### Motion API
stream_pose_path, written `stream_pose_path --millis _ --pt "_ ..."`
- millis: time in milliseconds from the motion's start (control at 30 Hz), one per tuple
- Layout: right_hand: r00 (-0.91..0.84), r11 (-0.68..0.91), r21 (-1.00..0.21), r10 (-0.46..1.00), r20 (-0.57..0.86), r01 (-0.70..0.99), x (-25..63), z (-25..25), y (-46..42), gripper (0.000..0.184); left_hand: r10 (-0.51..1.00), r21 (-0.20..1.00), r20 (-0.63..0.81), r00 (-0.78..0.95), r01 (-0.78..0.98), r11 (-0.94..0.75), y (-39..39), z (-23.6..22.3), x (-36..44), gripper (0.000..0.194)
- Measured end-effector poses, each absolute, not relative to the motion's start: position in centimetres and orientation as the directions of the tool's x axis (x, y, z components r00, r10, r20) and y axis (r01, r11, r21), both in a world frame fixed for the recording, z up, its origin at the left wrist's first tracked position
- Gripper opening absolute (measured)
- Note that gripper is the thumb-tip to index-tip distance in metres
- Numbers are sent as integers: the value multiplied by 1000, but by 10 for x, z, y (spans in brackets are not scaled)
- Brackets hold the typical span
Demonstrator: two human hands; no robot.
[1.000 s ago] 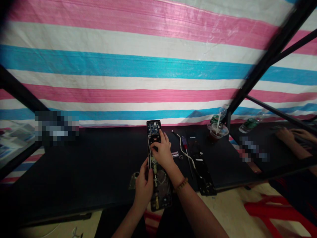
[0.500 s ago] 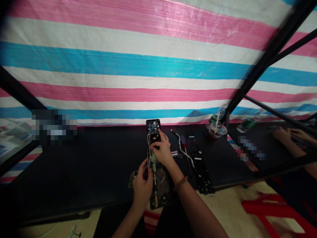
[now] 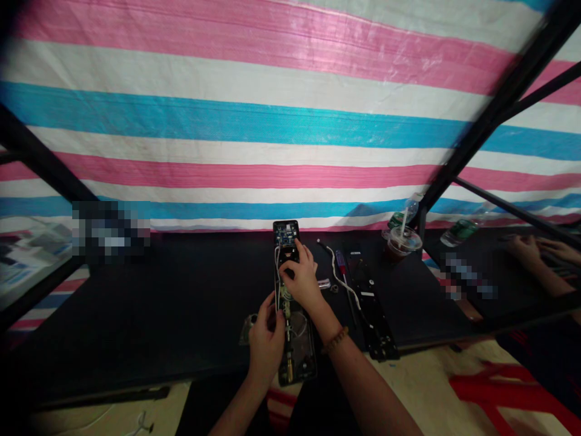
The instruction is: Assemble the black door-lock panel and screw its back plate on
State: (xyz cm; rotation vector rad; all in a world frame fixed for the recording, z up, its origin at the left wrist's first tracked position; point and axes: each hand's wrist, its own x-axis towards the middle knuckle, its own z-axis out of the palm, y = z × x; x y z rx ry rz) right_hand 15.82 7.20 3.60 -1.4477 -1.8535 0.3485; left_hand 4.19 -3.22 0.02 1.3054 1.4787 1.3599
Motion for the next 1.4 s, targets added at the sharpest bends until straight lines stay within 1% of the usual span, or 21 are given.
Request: stream_pose_path --millis 133,333,433,533,733,867,933,1033,1100,1233,1333,1400 --pt "-81 313 -579 917 390 753 155 41 68 11 966 970 153 -209 220 -106 -35 -1 42 39" --pt "-75 268 -516 928 364 813 146 49 63 15 973 976 128 -194 201 -88 -36 -3 42 41" --pt "-77 268 -485 923 377 832 145 48 61 15 973 979 136 -185 176 -103 -37 -2 42 40" --pt "-84 287 -480 913 400 829 147 45 60 12 975 984 128 -180 147 -102 -37 -1 42 39" --pt "-61 277 -500 912 405 820 141 45 59 13 976 984 135 -172 141 -111 -35 0 40 39" --pt "3 338 -594 868 497 730 152 41 53 17 975 979 130 -179 182 -98 -35 4 37 40" --pt "87 322 -645 851 518 693 176 34 51 16 977 975 122 -175 206 -85 -34 3 35 42" --pt "220 156 -644 858 464 749 227 22 44 22 975 964 135 -176 250 -89 -29 -1 34 44" --pt "232 94 -610 871 434 786 255 16 39 24 974 962 142 -175 256 -95 -27 -3 35 45" --pt "117 117 -555 922 368 823 275 7 31 22 972 952 151 -179 291 -94 -29 -1 40 46" --pt "73 128 -539 939 336 833 270 2 27 19 960 913 231 -161 377 -157 -38 3 36 48" --pt "71 126 -539 941 330 833 268 4 23 19 944 860 303 -127 464 -213 -44 4 24 45"
